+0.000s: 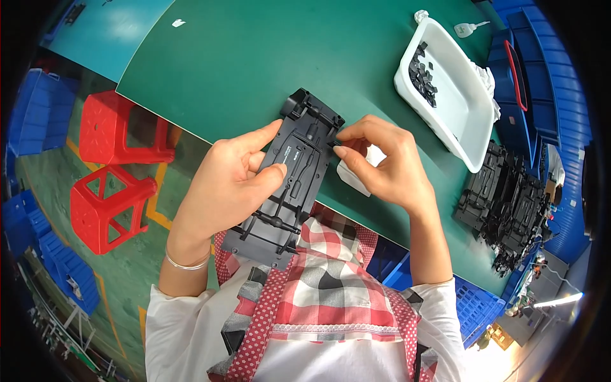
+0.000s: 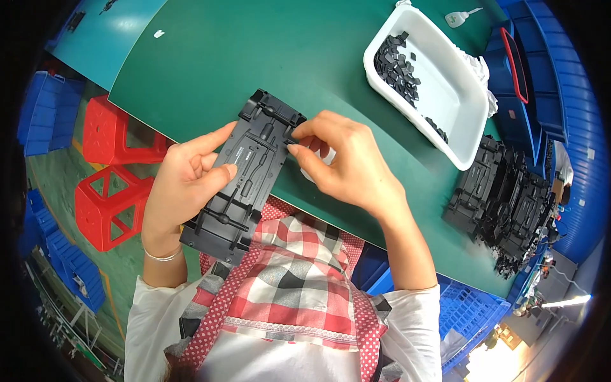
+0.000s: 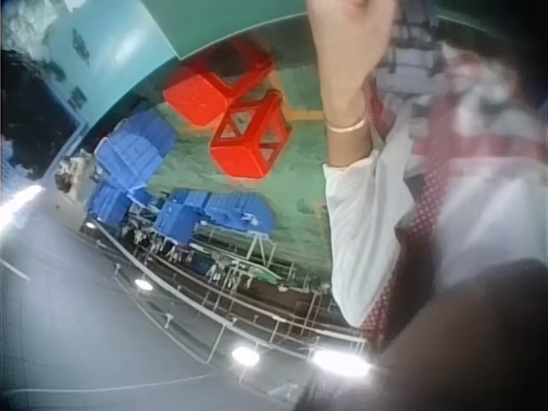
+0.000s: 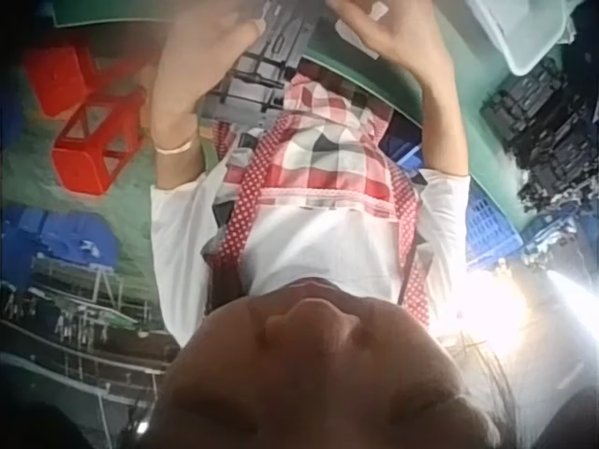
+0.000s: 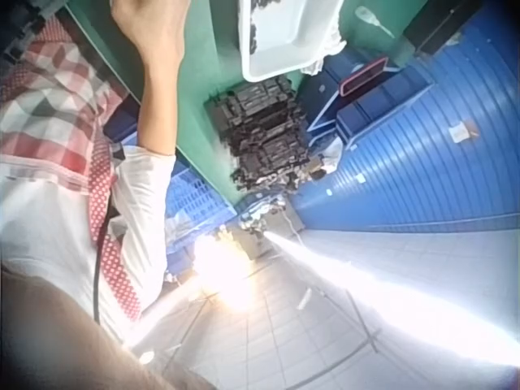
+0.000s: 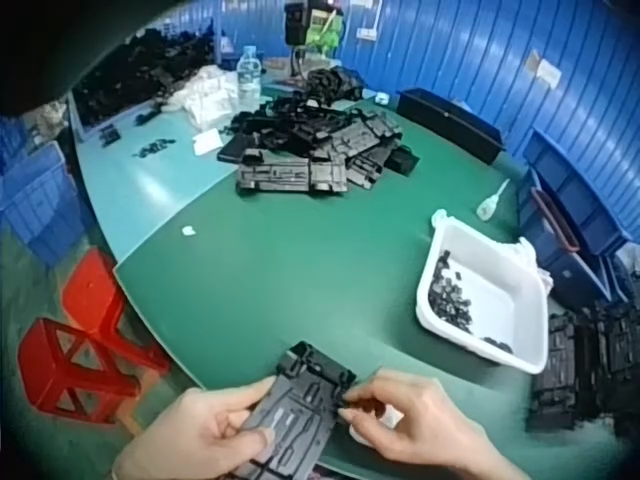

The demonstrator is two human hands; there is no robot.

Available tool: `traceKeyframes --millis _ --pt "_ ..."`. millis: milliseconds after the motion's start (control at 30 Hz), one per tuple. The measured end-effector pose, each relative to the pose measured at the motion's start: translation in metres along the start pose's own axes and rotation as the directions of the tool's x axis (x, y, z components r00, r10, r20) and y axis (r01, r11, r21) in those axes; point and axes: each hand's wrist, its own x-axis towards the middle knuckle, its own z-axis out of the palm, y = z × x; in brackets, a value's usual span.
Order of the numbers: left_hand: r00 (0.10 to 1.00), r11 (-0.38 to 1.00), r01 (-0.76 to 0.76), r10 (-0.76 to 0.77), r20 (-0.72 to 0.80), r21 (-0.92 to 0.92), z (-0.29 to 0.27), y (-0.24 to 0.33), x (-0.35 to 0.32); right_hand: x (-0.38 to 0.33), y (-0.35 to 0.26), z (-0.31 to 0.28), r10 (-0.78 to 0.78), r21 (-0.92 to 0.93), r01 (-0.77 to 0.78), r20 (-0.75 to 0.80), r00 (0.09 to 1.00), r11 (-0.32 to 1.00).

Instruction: The person is manually assembling small plastic components onto a toy car chassis at a workbench.

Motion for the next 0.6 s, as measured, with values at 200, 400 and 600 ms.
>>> traceKeyframes --millis 200,400,600 --pt "0.999 0.999 -0.036 0.036 0.004 0.004 0.004 0.002 -0.002 -0.001 -0.003 0.011 -0.045 -0.108 0.043 -0.020 0.999 0.993" --pt "0.998 0.998 -0.067 0.067 0.014 0.002 0.007 0.004 -0.003 -0.004 -0.007 0.014 -0.055 -0.151 0.053 -0.013 0.998 0.987" --pt "0.999 0.999 -0.035 0.036 0.022 -0.032 0.004 0.001 -0.002 -0.005 -0.002 0.016 -0.076 -0.147 0.068 -0.052 0.996 0.987"
